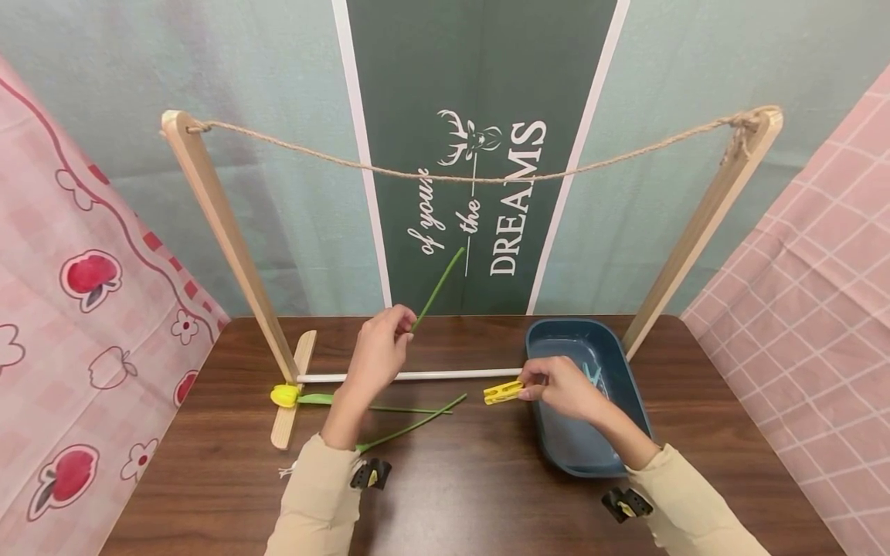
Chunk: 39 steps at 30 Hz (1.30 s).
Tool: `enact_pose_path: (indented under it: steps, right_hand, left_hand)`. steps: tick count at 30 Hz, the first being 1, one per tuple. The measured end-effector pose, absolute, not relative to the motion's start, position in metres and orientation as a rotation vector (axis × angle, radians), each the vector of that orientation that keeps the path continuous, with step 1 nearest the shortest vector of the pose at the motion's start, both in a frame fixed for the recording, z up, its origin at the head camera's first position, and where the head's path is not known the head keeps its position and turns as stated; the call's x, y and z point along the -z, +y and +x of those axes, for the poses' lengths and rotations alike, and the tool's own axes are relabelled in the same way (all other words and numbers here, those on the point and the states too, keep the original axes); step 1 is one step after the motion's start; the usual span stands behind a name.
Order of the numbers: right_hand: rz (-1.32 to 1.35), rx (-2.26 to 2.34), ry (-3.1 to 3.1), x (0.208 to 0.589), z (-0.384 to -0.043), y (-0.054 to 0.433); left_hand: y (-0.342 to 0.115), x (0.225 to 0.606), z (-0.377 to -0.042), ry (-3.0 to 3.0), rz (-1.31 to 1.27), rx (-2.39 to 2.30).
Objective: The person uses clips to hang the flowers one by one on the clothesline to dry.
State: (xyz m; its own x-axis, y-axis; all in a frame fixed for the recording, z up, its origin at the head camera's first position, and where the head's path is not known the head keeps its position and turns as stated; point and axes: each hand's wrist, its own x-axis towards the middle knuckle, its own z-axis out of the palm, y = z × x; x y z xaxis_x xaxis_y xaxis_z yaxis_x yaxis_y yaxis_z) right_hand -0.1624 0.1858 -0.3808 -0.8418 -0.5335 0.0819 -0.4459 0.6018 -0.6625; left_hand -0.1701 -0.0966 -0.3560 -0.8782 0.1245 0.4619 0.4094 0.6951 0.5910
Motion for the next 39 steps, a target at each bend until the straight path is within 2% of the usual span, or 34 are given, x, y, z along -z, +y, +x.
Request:
enact_pose_path:
  steps: [39]
  right_hand:
    - [-0.841,1.056,2.706,0.381,-0.163,0.187]
  left_hand:
    - [-0.093,0.310,-0.182,-2.401,-0.406,1.125]
